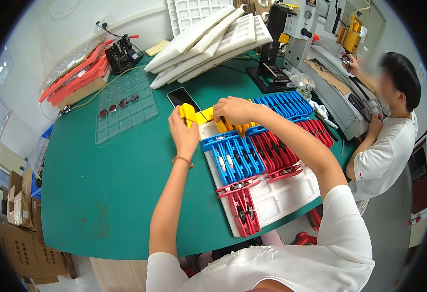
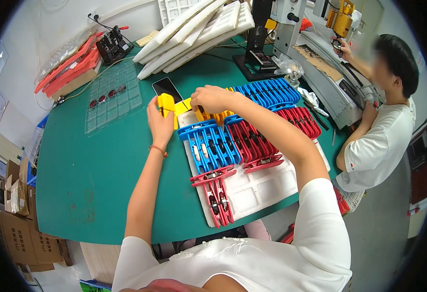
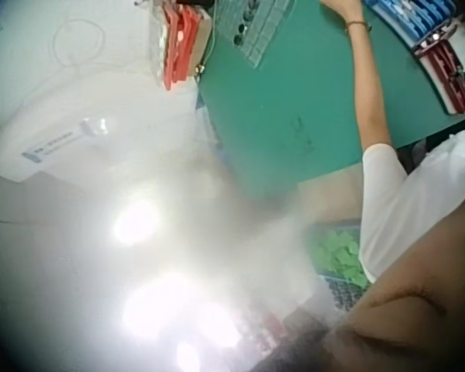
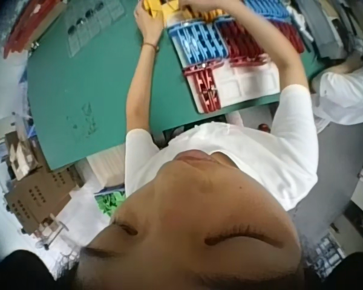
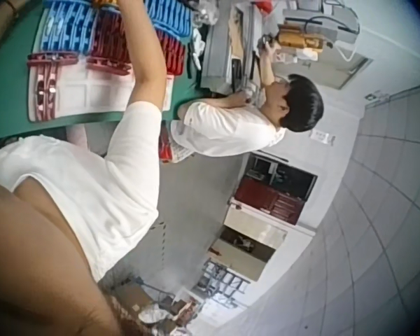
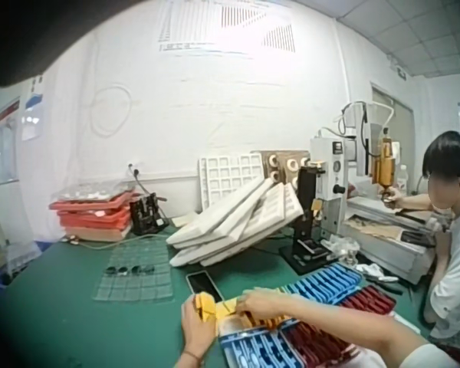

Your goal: Organizing plastic components on a workbench and then assembling an electronic device by hand.

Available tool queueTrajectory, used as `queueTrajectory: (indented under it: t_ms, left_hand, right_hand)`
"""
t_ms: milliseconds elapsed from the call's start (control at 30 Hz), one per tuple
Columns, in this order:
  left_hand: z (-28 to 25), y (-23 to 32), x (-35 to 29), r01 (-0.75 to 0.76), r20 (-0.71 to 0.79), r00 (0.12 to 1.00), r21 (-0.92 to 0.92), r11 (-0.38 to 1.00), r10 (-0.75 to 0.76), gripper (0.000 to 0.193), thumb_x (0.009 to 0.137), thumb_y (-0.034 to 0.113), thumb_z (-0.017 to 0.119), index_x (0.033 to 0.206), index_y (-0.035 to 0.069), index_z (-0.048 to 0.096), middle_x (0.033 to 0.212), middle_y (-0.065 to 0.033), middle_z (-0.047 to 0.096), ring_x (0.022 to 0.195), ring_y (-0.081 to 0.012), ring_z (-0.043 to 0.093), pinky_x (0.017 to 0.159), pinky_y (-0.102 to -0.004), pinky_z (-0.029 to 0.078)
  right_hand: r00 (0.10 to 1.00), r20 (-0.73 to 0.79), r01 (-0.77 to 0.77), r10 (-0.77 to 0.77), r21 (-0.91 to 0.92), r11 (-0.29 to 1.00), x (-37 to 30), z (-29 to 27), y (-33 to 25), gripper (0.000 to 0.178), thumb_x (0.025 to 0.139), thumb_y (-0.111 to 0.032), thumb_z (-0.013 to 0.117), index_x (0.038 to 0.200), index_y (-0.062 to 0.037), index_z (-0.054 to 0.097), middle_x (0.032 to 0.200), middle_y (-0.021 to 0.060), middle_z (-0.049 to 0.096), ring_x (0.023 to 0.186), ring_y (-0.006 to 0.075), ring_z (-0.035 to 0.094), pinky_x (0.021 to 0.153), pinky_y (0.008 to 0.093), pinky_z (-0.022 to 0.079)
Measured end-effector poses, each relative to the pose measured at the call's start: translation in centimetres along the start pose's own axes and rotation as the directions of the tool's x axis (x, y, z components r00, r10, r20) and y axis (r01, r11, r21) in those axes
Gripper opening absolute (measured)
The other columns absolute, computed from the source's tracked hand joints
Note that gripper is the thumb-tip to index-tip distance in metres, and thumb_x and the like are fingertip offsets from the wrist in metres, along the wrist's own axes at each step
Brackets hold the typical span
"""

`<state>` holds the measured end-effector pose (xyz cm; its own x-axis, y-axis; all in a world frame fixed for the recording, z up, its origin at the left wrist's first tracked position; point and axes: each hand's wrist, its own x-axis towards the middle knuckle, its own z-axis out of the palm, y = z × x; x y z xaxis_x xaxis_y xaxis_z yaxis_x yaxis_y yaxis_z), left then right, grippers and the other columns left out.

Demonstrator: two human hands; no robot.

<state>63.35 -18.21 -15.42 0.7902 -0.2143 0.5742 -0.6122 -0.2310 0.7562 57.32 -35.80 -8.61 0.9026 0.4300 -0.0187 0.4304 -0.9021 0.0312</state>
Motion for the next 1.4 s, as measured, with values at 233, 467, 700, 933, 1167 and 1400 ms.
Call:
queueTrajectory:
  t_ms: [233, 467, 700, 933, 1167, 1400]
  left_hand:
    - [4.1, -0.8, 1.2, 0.497, 0.424, 0.829, -0.264, 0.826, -0.363, 0.038, 0.073, 0.014, 0.055, 0.104, -0.006, 0.047, 0.101, -0.019, 0.046, 0.085, -0.025, 0.053, 0.067, -0.0317, 0.048]
    - [2.1, -3.2, 2.6, 0.036, 0.401, 0.912, 0.119, 0.992, -0.081, 0.027, 0.077, 0.01, 0.049, 0.101, -0.001, 0.051, 0.098, -0.0141, 0.057, 0.082, -0.0268, 0.057, 0.071, -0.0336, 0.047]
    - [3.2, -5.1, 3.5, -0.19, 0.416, 0.909, 0.368, 0.91, 0.022, 0.039, 0.065, 0.02, 0.068, 0.098, 0.001, 0.056, 0.091, -0.0155, 0.06, 0.085, -0.0308, 0.057, 0.075, -0.0357, 0.046]
    - [1.9, -5.2, 4.3, -0.011, 0.24, 0.966, 0.398, 0.917, -0.092, 0.028, 0.057, 0.014, 0.073, 0.08, 0.004, 0.061, 0.077, -0.0096, 0.063, 0.073, -0.0252, 0.06, 0.068, -0.0333, 0.047]
    - [-0.7, -2.0, 3.0, -0.081, 0.183, 0.982, 0.201, 0.976, 0.044, 0.024, 0.06, 0.008, 0.068, 0.081, 0.005, 0.057, 0.063, -0.0076, 0.061, 0.062, -0.0213, 0.059, 0.062, -0.0315, 0.046]
    - [0.4, 1.1, -0.5, -0.04, 0.178, 0.982, -0.141, 0.989, 0.065, 0.03, 0.067, 0.011, 0.067, 0.091, 0.001, 0.052, 0.093, -0.0107, 0.057, 0.071, -0.0163, 0.06, 0.065, -0.0271, 0.047]
  right_hand:
    - [0.965, -0.118, -0.206, 0.234, 0.213, 0.955, 0.5, 0.8, -0.8, 0.044, 0.067, 0.004, 0.05, 0.11, -0.0086, 0.051, 0.097, 0.0111, 0.055, 0.095, 0.028, 0.05, 0.081, 0.0362, 0.041]
    - [0.979, -0.198, -0.073, 0.051, -0.104, 0.992, 0.5, 1.2, -1.2, 0.04, 0.068, 0.003, 0.05, 0.106, -0.0087, 0.056, 0.106, 0.0104, 0.052, 0.105, 0.0259, 0.046, 0.087, 0.0362, 0.039]
    - [0.976, -0.216, -0.025, 0.021, -0.019, 0.999, 1.1, 2.1, -0.9, 0.031, 0.071, 0.002, 0.047, 0.101, -0.0054, 0.054, 0.114, 0.0083, 0.051, 0.107, 0.0248, 0.046, 0.089, 0.0365, 0.037]
    - [0.987, -0.149, -0.058, 0.057, -0.002, 0.998, 0.8, 1.5, -1.4, 0.032, 0.072, 0.002, 0.048, 0.102, -0.0066, 0.054, 0.115, 0.008, 0.05, 0.107, 0.0242, 0.046, 0.09, 0.0363, 0.037]
    - [0.978, -0.204, -0.041, 0.033, -0.036, 0.998, 0.7, 1.8, -1.1, 0.035, 0.068, 0.003, 0.05, 0.102, -0.0066, 0.052, 0.111, 0.0064, 0.05, 0.105, 0.025, 0.046, 0.087, 0.0366, 0.038]
    - [0.955, -0.277, -0.112, 0.111, 0.012, 0.994, 0.6, 2.9, -1.3, 0.04, 0.07, -0.003, 0.053, 0.109, -0.0077, 0.048, 0.108, 0.0079, 0.05, 0.102, 0.0261, 0.047, 0.086, 0.0358, 0.039]
